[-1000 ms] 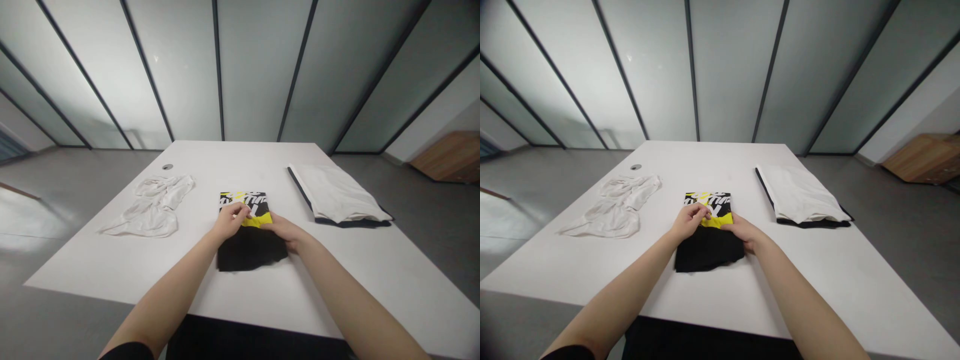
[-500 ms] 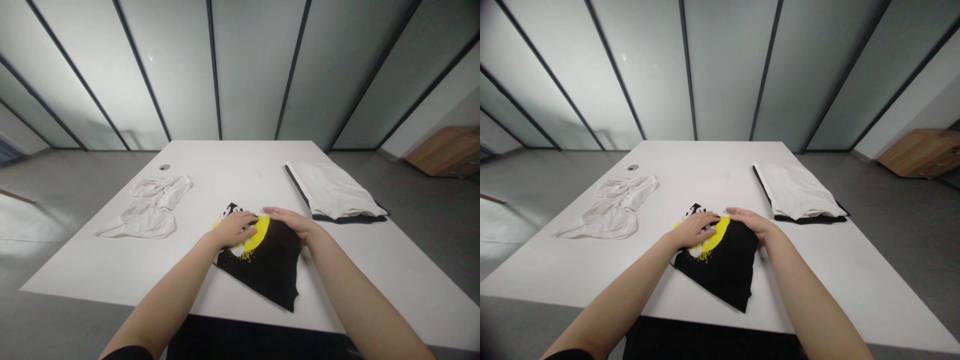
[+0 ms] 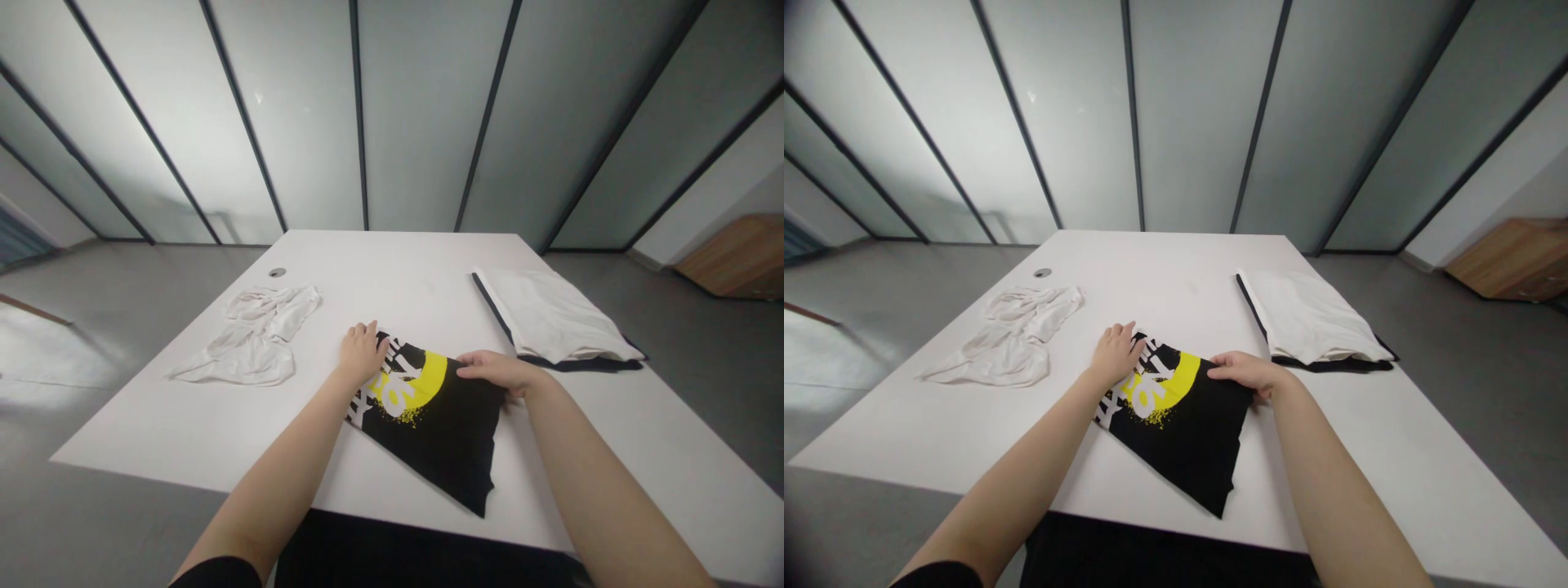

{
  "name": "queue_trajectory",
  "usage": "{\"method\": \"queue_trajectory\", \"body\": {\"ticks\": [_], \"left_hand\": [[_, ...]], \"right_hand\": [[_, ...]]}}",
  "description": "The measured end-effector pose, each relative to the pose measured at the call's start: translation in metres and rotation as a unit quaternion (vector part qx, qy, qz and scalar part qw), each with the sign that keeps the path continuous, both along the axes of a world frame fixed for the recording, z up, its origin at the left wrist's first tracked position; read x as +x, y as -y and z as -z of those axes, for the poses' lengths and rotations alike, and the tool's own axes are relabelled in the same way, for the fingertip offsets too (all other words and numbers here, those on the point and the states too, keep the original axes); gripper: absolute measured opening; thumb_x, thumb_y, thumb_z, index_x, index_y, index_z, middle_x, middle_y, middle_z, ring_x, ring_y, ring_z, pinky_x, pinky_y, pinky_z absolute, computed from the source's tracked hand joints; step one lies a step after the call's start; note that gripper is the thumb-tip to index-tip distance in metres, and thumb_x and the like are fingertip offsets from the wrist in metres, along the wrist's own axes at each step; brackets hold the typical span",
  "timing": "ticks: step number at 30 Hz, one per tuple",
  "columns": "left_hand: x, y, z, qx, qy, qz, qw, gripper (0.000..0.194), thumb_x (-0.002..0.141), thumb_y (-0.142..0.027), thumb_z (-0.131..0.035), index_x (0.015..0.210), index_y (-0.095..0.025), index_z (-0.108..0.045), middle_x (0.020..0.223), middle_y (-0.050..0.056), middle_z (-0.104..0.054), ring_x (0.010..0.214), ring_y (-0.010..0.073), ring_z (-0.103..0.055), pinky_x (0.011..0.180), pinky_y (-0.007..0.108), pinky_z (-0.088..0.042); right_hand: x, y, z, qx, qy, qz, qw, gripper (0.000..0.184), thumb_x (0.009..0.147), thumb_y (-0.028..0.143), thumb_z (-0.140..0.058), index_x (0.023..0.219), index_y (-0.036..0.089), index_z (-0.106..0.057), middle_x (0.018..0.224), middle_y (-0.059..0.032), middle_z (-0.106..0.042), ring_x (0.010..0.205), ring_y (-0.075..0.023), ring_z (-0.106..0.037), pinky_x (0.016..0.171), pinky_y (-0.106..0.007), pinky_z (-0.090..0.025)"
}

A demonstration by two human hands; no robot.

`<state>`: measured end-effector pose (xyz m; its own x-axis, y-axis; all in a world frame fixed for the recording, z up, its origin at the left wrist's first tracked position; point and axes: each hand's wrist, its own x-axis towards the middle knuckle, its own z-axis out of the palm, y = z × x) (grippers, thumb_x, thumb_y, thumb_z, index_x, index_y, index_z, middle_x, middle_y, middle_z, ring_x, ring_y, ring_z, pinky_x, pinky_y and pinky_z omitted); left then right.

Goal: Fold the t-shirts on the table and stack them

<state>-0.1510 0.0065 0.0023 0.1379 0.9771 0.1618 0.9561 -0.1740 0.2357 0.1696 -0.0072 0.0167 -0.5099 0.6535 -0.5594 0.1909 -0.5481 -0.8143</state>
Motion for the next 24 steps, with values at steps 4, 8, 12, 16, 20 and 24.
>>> {"method": "queue_trajectory", "body": {"ticks": [4,8,12,16,20,24], "left_hand": [[-0.003,-0.003,0.0,-0.058,0.016,-0.047,0.997,0.036,0.107,-0.039,-0.047,0.115,-0.013,-0.07,0.113,0.02,-0.074,0.11,0.0318,-0.07,0.098,0.041,-0.051],[-0.005,-0.005,-0.001,-0.07,0.066,-0.025,0.995,0.019,0.104,-0.034,-0.052,0.101,-0.02,-0.066,0.107,0.016,-0.074,0.104,0.0292,-0.071,0.092,0.037,-0.051],[-0.012,-0.012,-0.006,-0.081,0.202,-0.01,0.976,0.017,0.105,-0.036,-0.051,0.095,-0.024,-0.058,0.096,0.008,-0.072,0.094,0.0252,-0.069,0.088,0.036,-0.051],[-0.027,-0.018,-0.008,-0.087,0.382,-0.076,0.917,0.016,0.104,-0.04,-0.051,0.1,-0.025,-0.053,0.089,0.001,-0.07,0.084,0.0202,-0.068,0.078,0.031,-0.053],[-0.039,-0.021,-0.004,-0.122,0.448,-0.147,0.873,0.03,0.095,-0.03,-0.064,0.12,-0.026,-0.046,0.087,-0.001,-0.069,0.069,0.016,-0.066,0.069,0.028,-0.052],[-0.045,-0.021,-0.006,-0.072,0.37,-0.151,0.914,0.035,0.093,-0.02,-0.061,0.125,-0.024,-0.048,0.095,0.003,-0.07,0.078,0.0174,-0.068,0.075,0.03,-0.054]], "right_hand": [[-0.005,0.0,-0.001,0.01,-0.005,-0.004,1.0,0.035,0.079,0.027,-0.088,0.111,0.017,-0.08,0.102,-0.0125,-0.085,0.088,-0.0268,-0.083,0.081,-0.035,-0.068],[-0.007,0.001,-0.001,0.007,-0.011,0.007,1.0,0.034,0.079,0.022,-0.085,0.112,0.019,-0.08,0.101,-0.0113,-0.085,0.085,-0.026,-0.083,0.077,-0.034,-0.068],[-0.008,-0.002,-0.003,0.012,-0.064,0.073,0.995,0.032,0.082,0.015,-0.082,0.113,0.019,-0.078,0.113,-0.0122,-0.084,0.095,-0.0249,-0.082,0.088,-0.034,-0.066],[-0.005,-0.012,-0.001,0.011,-0.127,0.224,0.966,0.015,0.096,0.022,-0.072,0.111,0.022,-0.076,0.109,-0.0063,-0.084,0.096,-0.0206,-0.08,0.093,-0.032,-0.064],[0.002,-0.016,0.009,-0.02,-0.103,0.23,0.968,0.019,0.105,0.035,-0.066,0.094,0.02,-0.072,0.078,-0.0039,-0.078,0.067,-0.0177,-0.073,0.072,-0.03,-0.064],[-0.007,-0.014,0.012,0.007,-0.049,0.191,0.98,0.008,0.094,0.021,-0.08,0.098,0.017,-0.075,0.09,-0.0094,-0.081,0.075,-0.0193,-0.074,0.069,-0.027,-0.063]]}}
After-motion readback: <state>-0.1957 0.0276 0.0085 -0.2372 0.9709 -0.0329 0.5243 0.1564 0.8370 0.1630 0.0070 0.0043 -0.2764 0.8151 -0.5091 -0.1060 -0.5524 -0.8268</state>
